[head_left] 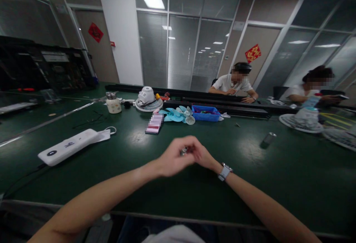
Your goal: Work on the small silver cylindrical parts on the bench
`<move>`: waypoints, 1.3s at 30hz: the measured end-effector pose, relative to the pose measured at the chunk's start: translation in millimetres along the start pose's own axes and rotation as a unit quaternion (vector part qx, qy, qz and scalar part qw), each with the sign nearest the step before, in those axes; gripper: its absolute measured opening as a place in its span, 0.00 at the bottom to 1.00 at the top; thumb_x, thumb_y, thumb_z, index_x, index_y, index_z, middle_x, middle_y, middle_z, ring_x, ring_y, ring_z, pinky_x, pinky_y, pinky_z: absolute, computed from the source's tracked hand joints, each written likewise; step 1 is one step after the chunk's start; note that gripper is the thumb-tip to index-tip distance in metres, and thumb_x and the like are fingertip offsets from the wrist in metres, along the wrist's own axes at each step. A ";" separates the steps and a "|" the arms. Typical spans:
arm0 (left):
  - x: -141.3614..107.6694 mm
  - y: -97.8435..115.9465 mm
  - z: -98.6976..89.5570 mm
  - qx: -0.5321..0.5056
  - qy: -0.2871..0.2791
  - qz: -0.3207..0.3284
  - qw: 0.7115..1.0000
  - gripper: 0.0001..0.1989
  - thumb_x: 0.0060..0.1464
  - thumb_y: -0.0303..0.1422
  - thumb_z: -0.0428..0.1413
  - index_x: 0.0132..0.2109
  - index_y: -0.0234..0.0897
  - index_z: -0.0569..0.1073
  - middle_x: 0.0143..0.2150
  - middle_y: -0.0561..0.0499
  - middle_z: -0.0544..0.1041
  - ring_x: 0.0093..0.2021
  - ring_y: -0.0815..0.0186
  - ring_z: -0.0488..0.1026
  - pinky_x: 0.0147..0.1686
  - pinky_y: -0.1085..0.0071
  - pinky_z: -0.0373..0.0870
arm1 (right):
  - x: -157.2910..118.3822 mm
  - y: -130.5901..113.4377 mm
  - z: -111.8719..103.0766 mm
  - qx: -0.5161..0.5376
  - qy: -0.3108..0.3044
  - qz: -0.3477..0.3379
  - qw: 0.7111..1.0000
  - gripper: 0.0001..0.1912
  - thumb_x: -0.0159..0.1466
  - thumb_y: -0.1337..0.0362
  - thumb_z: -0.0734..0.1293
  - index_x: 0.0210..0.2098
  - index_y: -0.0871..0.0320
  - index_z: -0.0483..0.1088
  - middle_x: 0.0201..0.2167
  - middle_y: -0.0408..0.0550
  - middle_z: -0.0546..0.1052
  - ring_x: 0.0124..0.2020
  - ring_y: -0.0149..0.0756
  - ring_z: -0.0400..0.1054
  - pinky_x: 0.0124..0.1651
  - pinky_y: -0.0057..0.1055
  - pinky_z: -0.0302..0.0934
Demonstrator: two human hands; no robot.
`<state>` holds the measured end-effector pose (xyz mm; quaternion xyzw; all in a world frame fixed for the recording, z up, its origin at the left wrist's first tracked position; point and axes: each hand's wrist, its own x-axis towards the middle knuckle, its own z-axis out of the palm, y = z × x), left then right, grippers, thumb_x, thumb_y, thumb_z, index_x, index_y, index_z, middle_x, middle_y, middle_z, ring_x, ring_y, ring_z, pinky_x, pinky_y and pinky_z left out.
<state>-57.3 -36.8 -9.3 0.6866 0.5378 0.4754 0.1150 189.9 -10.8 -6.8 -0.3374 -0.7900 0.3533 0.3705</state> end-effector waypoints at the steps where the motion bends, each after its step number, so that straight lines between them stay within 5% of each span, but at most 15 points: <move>1: 8.7 -4.4 -2.5 -0.001 0.000 -0.006 1.000 0.14 0.53 0.37 0.49 0.31 0.36 0.77 0.29 0.50 0.77 0.34 0.63 0.72 0.33 0.70 0.67 | 0.1 -1.0 1.8 -0.002 -0.012 -0.001 1.000 0.30 0.55 0.54 0.74 0.54 0.56 0.67 0.49 0.50 0.74 0.49 0.39 0.69 0.54 0.38 0.61; 8: 66.7 -37.6 -7.7 -0.040 0.031 -0.074 0.996 0.13 0.48 0.35 0.44 0.23 0.37 0.69 0.23 0.52 0.71 0.29 0.64 0.68 0.31 0.71 0.63 | 1.2 -4.5 -5.3 -0.032 -0.017 0.041 0.998 0.23 0.57 0.50 0.71 0.48 0.56 0.74 0.46 0.49 0.78 0.47 0.40 0.71 0.52 0.40 0.63; 11: 68.8 -44.1 -0.5 -0.035 0.025 -0.081 0.996 0.12 0.47 0.35 0.43 0.20 0.38 0.63 0.21 0.52 0.67 0.27 0.65 0.66 0.30 0.71 0.60 | 7.7 20.1 -38.5 -0.038 0.096 0.075 0.992 0.23 0.58 0.50 0.70 0.47 0.58 0.74 0.44 0.51 0.79 0.43 0.40 0.73 0.50 0.39 0.65; 15: 62.4 -43.1 9.1 -0.031 0.002 -0.084 0.996 0.13 0.48 0.36 0.42 0.19 0.39 0.59 0.19 0.54 0.63 0.25 0.66 0.64 0.28 0.71 0.58 | 9.7 71.4 -103.9 -0.131 0.297 0.125 0.937 0.22 0.56 0.49 0.70 0.42 0.59 0.75 0.40 0.53 0.80 0.40 0.43 0.74 0.46 0.38 0.66; 18: 61.1 -41.0 11.9 -0.021 -0.005 -0.098 0.995 0.14 0.48 0.36 0.42 0.18 0.39 0.59 0.18 0.54 0.63 0.25 0.66 0.63 0.27 0.71 0.56 | 3.4 100.8 -138.0 -0.215 0.339 0.181 0.898 0.21 0.56 0.49 0.69 0.41 0.58 0.75 0.37 0.53 0.80 0.39 0.43 0.74 0.44 0.37 0.65; 21: 62.4 -39.7 11.2 -0.003 -0.002 -0.117 0.993 0.14 0.48 0.35 0.43 0.17 0.39 0.59 0.18 0.54 0.62 0.24 0.66 0.62 0.27 0.71 0.54 | -2.9 107.4 -146.4 -0.246 0.320 0.212 0.890 0.21 0.57 0.49 0.68 0.42 0.58 0.74 0.37 0.53 0.79 0.39 0.43 0.73 0.44 0.37 0.64; 24: 63.7 -38.6 10.2 0.010 -0.005 -0.127 0.992 0.14 0.48 0.34 0.43 0.17 0.39 0.59 0.17 0.54 0.61 0.24 0.66 0.61 0.26 0.71 0.53 | -4.6 86.8 -130.2 -0.323 0.384 0.188 0.844 0.31 0.54 0.48 0.70 0.51 0.61 0.69 0.47 0.60 0.75 0.49 0.50 0.68 0.50 0.44 0.60; 26: 64.4 -38.3 10.9 0.014 -0.008 -0.132 0.991 0.14 0.47 0.33 0.43 0.17 0.38 0.60 0.17 0.54 0.61 0.24 0.66 0.61 0.26 0.71 0.53 | -1.5 61.5 -106.1 -0.383 0.436 0.125 0.804 0.36 0.54 0.48 0.70 0.56 0.62 0.64 0.54 0.63 0.69 0.55 0.54 0.61 0.55 0.50 0.54; 27: 64.7 -38.5 11.5 0.014 -0.010 -0.135 0.991 0.14 0.47 0.33 0.43 0.17 0.38 0.60 0.17 0.54 0.61 0.23 0.66 0.61 0.26 0.71 0.52 | 1.7 47.7 -90.4 -0.396 0.431 0.087 0.806 0.35 0.56 0.48 0.69 0.57 0.61 0.64 0.54 0.62 0.68 0.56 0.53 0.60 0.56 0.50 0.53; 29: 65.0 -39.8 13.1 0.012 -0.010 -0.139 0.990 0.14 0.48 0.33 0.44 0.17 0.38 0.60 0.17 0.54 0.61 0.24 0.66 0.61 0.26 0.71 0.52 | 12.0 23.2 -53.7 -0.362 0.319 0.032 0.875 0.26 0.61 0.49 0.66 0.54 0.57 0.68 0.47 0.55 0.72 0.48 0.46 0.65 0.52 0.44 0.56; 31: 64.7 -42.0 14.3 0.010 -0.009 -0.141 0.990 0.14 0.48 0.34 0.43 0.17 0.38 0.60 0.17 0.54 0.62 0.24 0.66 0.61 0.26 0.71 0.52 | 26.4 7.7 -15.5 -0.277 0.123 0.029 0.952 0.25 0.62 0.47 0.65 0.53 0.54 0.71 0.38 0.49 0.74 0.36 0.38 0.67 0.42 0.35 0.60; 33: 63.6 -44.3 14.5 0.010 -0.008 -0.139 0.990 0.14 0.48 0.34 0.43 0.17 0.38 0.60 0.18 0.54 0.63 0.25 0.66 0.62 0.26 0.71 0.52 | 42.4 2.1 17.3 -0.237 0.017 0.049 0.970 0.27 0.59 0.44 0.67 0.52 0.52 0.74 0.33 0.47 0.74 0.31 0.35 0.66 0.36 0.32 0.59; 36: 61.6 -45.6 13.5 0.016 -0.011 -0.132 0.991 0.14 0.48 0.34 0.43 0.18 0.38 0.59 0.18 0.54 0.63 0.24 0.66 0.62 0.26 0.71 0.52 | 61.5 3.9 47.8 -0.253 -0.009 0.054 0.966 0.22 0.58 0.43 0.69 0.45 0.47 0.78 0.31 0.46 0.72 0.31 0.34 0.65 0.34 0.31 0.57; 39: 61.3 -44.1 12.7 0.026 -0.016 -0.122 0.992 0.13 0.48 0.35 0.43 0.18 0.39 0.59 0.18 0.54 0.63 0.24 0.66 0.62 0.25 0.71 0.52 | 66.9 5.8 50.9 -0.238 0.009 0.038 0.971 0.15 0.61 0.47 0.68 0.41 0.46 0.80 0.29 0.45 0.72 0.30 0.33 0.65 0.34 0.30 0.57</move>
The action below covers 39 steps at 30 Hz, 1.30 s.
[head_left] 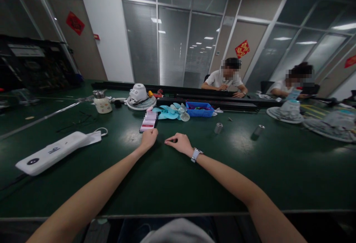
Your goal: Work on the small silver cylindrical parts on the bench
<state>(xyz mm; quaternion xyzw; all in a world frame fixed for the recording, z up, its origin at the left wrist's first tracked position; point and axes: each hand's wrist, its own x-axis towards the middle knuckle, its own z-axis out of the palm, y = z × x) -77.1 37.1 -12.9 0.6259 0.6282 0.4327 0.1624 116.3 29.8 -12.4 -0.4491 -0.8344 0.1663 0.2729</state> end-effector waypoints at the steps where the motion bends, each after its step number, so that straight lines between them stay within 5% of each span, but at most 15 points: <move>1: 0.1 0.8 -0.1 0.003 0.000 0.002 1.000 0.14 0.48 0.35 0.43 0.18 0.39 0.59 0.18 0.53 0.63 0.24 0.66 0.62 0.25 0.71 0.52 | -1.4 3.1 -5.6 0.015 0.010 -0.004 1.000 0.14 0.61 0.48 0.68 0.40 0.47 0.80 0.29 0.44 0.72 0.30 0.32 0.65 0.34 0.30 0.57; 4: 0.7 2.9 0.3 0.008 -0.003 0.003 1.000 0.14 0.48 0.35 0.42 0.17 0.39 0.59 0.17 0.53 0.63 0.24 0.65 0.63 0.25 0.70 0.51 | -14.0 26.2 -44.3 0.040 0.091 -0.010 0.995 0.15 0.62 0.49 0.67 0.40 0.50 0.80 0.31 0.46 0.73 0.32 0.34 0.66 0.35 0.31 0.59; 8: 0.5 4.5 0.6 0.001 -0.012 0.002 1.000 0.14 0.48 0.36 0.43 0.17 0.38 0.61 0.18 0.53 0.63 0.25 0.65 0.63 0.26 0.70 0.52 | -38.0 85.9 -118.5 -0.045 0.325 0.046 0.943 0.17 0.63 0.51 0.66 0.40 0.55 0.79 0.40 0.52 0.76 0.43 0.42 0.68 0.49 0.37 0.60; 11: -1.0 5.2 -0.1 -0.001 -0.013 0.001 1.000 0.14 0.48 0.35 0.44 0.17 0.39 0.61 0.18 0.53 0.63 0.25 0.65 0.62 0.26 0.71 0.53 | -49.0 128.5 -149.0 -0.101 0.363 0.130 0.917 0.15 0.63 0.54 0.65 0.38 0.57 0.79 0.41 0.54 0.78 0.45 0.44 0.70 0.51 0.38 0.60; 18: -5.9 8.8 -3.2 0.013 -0.015 0.015 1.000 0.14 0.48 0.36 0.43 0.18 0.39 0.61 0.18 0.53 0.64 0.25 0.65 0.63 0.26 0.71 0.53 | -48.4 151.3 -139.1 -0.092 0.337 0.232 0.908 0.16 0.63 0.54 0.64 0.40 0.54 0.79 0.35 0.51 0.81 0.35 0.41 0.74 0.37 0.32 0.63; 30: -5.0 8.6 -1.7 0.010 -0.036 0.002 0.999 0.14 0.48 0.35 0.43 0.18 0.39 0.60 0.18 0.54 0.63 0.24 0.65 0.62 0.26 0.71 0.52 | -49.0 155.4 -138.0 -0.112 0.331 0.257 0.901 0.20 0.63 0.50 0.62 0.40 0.55 0.80 0.35 0.54 0.81 0.37 0.45 0.74 0.38 0.35 0.64; 35: -6.3 12.3 -3.0 0.004 -0.043 0.001 0.999 0.15 0.49 0.35 0.44 0.17 0.39 0.59 0.17 0.54 0.61 0.24 0.66 0.61 0.26 0.71 0.51 | -52.5 168.4 -133.6 0.023 0.302 0.227 0.926 0.27 0.56 0.50 0.70 0.50 0.58 0.75 0.39 0.54 0.80 0.36 0.41 0.75 0.42 0.35 0.67; 39: -5.7 13.3 -5.8 -0.009 -0.043 0.004 0.999 0.14 0.48 0.33 0.44 0.17 0.38 0.61 0.17 0.54 0.63 0.25 0.65 0.63 0.26 0.72 0.53 | -55.6 171.8 -133.1 0.080 0.272 0.228 0.931 0.23 0.52 0.53 0.73 0.41 0.62 0.77 0.36 0.55 0.81 0.38 0.42 0.75 0.44 0.35 0.68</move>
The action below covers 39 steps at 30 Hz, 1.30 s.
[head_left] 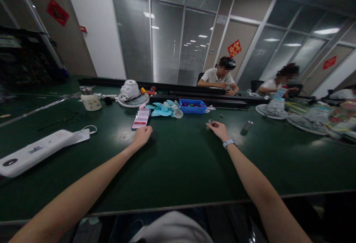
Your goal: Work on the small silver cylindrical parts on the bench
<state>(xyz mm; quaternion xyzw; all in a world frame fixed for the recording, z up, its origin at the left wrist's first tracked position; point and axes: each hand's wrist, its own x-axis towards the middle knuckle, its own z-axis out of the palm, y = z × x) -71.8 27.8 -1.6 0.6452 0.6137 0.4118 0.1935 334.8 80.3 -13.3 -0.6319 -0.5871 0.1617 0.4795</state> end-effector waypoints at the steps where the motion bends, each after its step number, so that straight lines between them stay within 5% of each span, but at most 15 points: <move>1: 0.1 -0.1 -0.7 -0.009 -0.001 0.001 1.000 0.14 0.48 0.33 0.45 0.17 0.38 0.62 0.17 0.54 0.64 0.25 0.65 0.64 0.27 0.72 0.55 | -1.8 -3.6 1.0 -0.003 0.001 -0.003 1.000 0.22 0.52 0.52 0.73 0.40 0.62 0.77 0.36 0.54 0.81 0.38 0.42 0.75 0.43 0.36 0.68; 4: -3.1 2.3 -1.5 -0.071 -0.007 0.020 0.997 0.12 0.49 0.33 0.46 0.22 0.37 0.68 0.20 0.54 0.68 0.27 0.65 0.67 0.30 0.72 0.60 | -17.9 -30.6 13.3 0.031 -0.018 -0.034 0.999 0.25 0.52 0.50 0.73 0.43 0.62 0.76 0.38 0.54 0.80 0.38 0.42 0.75 0.44 0.37 0.69; 9: -25.2 24.3 2.6 -0.141 -0.056 0.121 0.981 0.16 0.55 0.41 0.53 0.45 0.37 0.75 0.37 0.50 0.76 0.35 0.64 0.70 0.34 0.72 0.64 | -84.9 -104.5 56.5 0.160 -0.213 -0.117 0.957 0.24 0.55 0.52 0.73 0.45 0.60 0.75 0.44 0.53 0.79 0.43 0.40 0.74 0.49 0.37 0.67; 13: -43.0 42.3 4.2 -0.150 -0.128 0.167 0.966 0.20 0.54 0.43 0.58 0.51 0.39 0.75 0.42 0.48 0.77 0.38 0.63 0.71 0.34 0.71 0.64 | -130.3 -136.5 74.7 0.146 -0.306 -0.174 0.925 0.21 0.55 0.54 0.73 0.45 0.57 0.75 0.40 0.48 0.80 0.40 0.38 0.74 0.47 0.36 0.66; 21: -46.1 44.7 3.3 -0.144 -0.182 0.185 0.955 0.15 0.51 0.44 0.61 0.42 0.40 0.81 0.41 0.46 0.77 0.37 0.64 0.72 0.35 0.70 0.65 | -137.3 -125.2 78.4 0.102 -0.306 -0.180 0.929 0.23 0.55 0.54 0.74 0.47 0.57 0.74 0.39 0.47 0.79 0.40 0.38 0.72 0.42 0.34 0.65; 27: -44.4 46.9 7.2 -0.114 -0.166 0.190 0.961 0.15 0.53 0.45 0.59 0.39 0.40 0.81 0.38 0.48 0.78 0.36 0.65 0.71 0.33 0.70 0.64 | -135.7 -121.2 82.1 0.128 -0.317 -0.181 0.922 0.22 0.54 0.52 0.74 0.42 0.59 0.73 0.38 0.47 0.78 0.39 0.37 0.72 0.42 0.35 0.65; 33: -20.3 42.6 -19.5 -0.109 -0.112 0.217 0.964 0.14 0.53 0.44 0.60 0.39 0.39 0.81 0.38 0.48 0.78 0.36 0.64 0.71 0.33 0.70 0.64 | -137.1 -122.7 78.6 0.135 -0.298 -0.163 0.931 0.22 0.53 0.52 0.74 0.43 0.58 0.73 0.39 0.47 0.78 0.39 0.37 0.72 0.44 0.36 0.66; 39: -8.4 15.0 -17.1 -0.029 -0.294 0.198 0.935 0.14 0.49 0.44 0.62 0.38 0.40 0.83 0.31 0.49 0.75 0.31 0.66 0.69 0.30 0.72 0.63 | -130.7 -116.5 74.0 0.110 -0.279 -0.156 0.941 0.21 0.53 0.52 0.74 0.41 0.59 0.73 0.38 0.48 0.78 0.38 0.37 0.72 0.42 0.35 0.66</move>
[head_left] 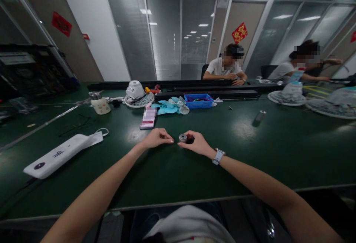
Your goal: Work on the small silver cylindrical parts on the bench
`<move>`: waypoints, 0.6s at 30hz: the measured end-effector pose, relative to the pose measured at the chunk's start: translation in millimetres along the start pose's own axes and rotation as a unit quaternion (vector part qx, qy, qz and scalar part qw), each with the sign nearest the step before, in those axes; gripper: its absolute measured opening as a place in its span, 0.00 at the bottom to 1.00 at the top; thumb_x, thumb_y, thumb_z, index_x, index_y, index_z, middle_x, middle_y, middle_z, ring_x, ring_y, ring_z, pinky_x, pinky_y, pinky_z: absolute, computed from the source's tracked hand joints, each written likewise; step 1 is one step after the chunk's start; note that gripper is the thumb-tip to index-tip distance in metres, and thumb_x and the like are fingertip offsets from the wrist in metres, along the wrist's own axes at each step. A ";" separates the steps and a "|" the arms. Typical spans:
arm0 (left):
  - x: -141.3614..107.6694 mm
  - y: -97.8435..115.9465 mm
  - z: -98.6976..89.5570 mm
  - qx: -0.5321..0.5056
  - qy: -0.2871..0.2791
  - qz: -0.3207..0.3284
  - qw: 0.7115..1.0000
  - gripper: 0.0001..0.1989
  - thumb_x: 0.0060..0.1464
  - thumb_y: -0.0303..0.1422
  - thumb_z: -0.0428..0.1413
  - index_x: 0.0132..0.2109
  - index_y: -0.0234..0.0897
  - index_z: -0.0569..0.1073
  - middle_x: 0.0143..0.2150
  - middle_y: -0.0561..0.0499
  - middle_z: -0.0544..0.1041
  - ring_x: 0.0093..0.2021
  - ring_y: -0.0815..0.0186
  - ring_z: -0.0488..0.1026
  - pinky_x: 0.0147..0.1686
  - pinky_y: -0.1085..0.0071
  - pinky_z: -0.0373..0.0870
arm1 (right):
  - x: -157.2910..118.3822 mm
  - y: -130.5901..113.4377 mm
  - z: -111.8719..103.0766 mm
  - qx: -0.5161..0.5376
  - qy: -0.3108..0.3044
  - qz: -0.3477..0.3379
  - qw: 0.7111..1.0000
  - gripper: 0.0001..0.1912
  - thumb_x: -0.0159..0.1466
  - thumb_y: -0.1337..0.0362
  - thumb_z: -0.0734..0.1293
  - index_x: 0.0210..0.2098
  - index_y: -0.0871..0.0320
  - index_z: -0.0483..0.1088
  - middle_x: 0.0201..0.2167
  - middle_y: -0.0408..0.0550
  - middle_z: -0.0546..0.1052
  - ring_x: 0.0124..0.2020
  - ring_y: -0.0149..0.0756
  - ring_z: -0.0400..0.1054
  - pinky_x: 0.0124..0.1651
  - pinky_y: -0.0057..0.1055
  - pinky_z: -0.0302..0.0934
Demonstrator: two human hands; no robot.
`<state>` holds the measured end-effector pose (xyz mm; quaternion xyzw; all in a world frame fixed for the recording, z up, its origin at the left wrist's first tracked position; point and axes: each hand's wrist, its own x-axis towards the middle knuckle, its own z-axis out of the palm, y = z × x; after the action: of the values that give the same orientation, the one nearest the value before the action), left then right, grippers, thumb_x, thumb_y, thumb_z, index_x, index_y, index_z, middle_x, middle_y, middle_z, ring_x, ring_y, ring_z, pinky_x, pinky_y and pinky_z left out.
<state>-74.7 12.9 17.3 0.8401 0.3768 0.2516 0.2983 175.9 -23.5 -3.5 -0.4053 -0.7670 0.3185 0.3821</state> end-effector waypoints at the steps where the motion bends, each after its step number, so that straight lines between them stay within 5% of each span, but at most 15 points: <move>1: 0.0 -2.9 3.2 0.010 -0.022 -0.004 1.000 0.14 0.49 0.44 0.62 0.37 0.41 0.83 0.31 0.49 0.75 0.32 0.66 0.69 0.31 0.72 0.63 | -0.3 0.6 -0.5 -0.004 0.001 0.002 1.000 0.22 0.53 0.52 0.74 0.41 0.59 0.73 0.38 0.48 0.78 0.38 0.37 0.72 0.42 0.36 0.66; 5: 0.7 -6.4 10.6 0.002 -0.033 -0.035 0.999 0.20 0.47 0.47 0.62 0.44 0.41 0.81 0.30 0.51 0.75 0.29 0.67 0.67 0.28 0.73 0.60 | -2.0 -0.8 2.2 -0.007 -0.003 0.001 1.000 0.21 0.53 0.52 0.74 0.41 0.59 0.73 0.38 0.48 0.78 0.38 0.36 0.72 0.43 0.35 0.66; 9: 3.8 -11.3 15.8 -0.064 0.125 -0.099 0.985 0.27 0.51 0.51 0.57 0.51 0.38 0.76 0.29 0.53 0.73 0.27 0.68 0.66 0.26 0.73 0.59 | 6.8 5.7 -11.5 -0.003 0.031 -0.011 0.999 0.21 0.54 0.51 0.73 0.41 0.58 0.74 0.38 0.49 0.79 0.38 0.37 0.73 0.43 0.35 0.67; 12: 7.0 -17.8 22.0 -0.103 0.208 -0.130 0.964 0.27 0.54 0.53 0.53 0.47 0.35 0.77 0.28 0.53 0.72 0.27 0.68 0.67 0.26 0.73 0.61 | 21.8 32.2 -53.1 -0.003 0.155 -0.005 0.988 0.22 0.54 0.49 0.72 0.41 0.59 0.74 0.39 0.51 0.79 0.39 0.39 0.74 0.44 0.36 0.67; 15: 8.5 -20.4 25.8 -0.113 0.219 -0.123 0.961 0.25 0.57 0.52 0.49 0.44 0.35 0.77 0.25 0.55 0.69 0.24 0.69 0.66 0.25 0.73 0.60 | 31.3 74.8 -108.9 -0.060 0.312 0.046 0.947 0.25 0.52 0.48 0.73 0.40 0.61 0.74 0.38 0.54 0.80 0.37 0.41 0.74 0.43 0.37 0.68; 18: 8.5 -19.5 26.5 -0.114 0.225 -0.117 0.961 0.22 0.58 0.49 0.49 0.42 0.35 0.77 0.23 0.55 0.67 0.23 0.69 0.65 0.24 0.73 0.59 | 29.6 117.0 -150.1 -0.117 0.381 0.111 0.910 0.25 0.51 0.48 0.72 0.40 0.61 0.75 0.37 0.55 0.80 0.36 0.42 0.75 0.43 0.37 0.68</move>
<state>-61.9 21.8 -13.0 0.6727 0.4982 0.4385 0.3270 335.6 83.8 -11.4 -0.6201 -0.5449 0.0878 0.5576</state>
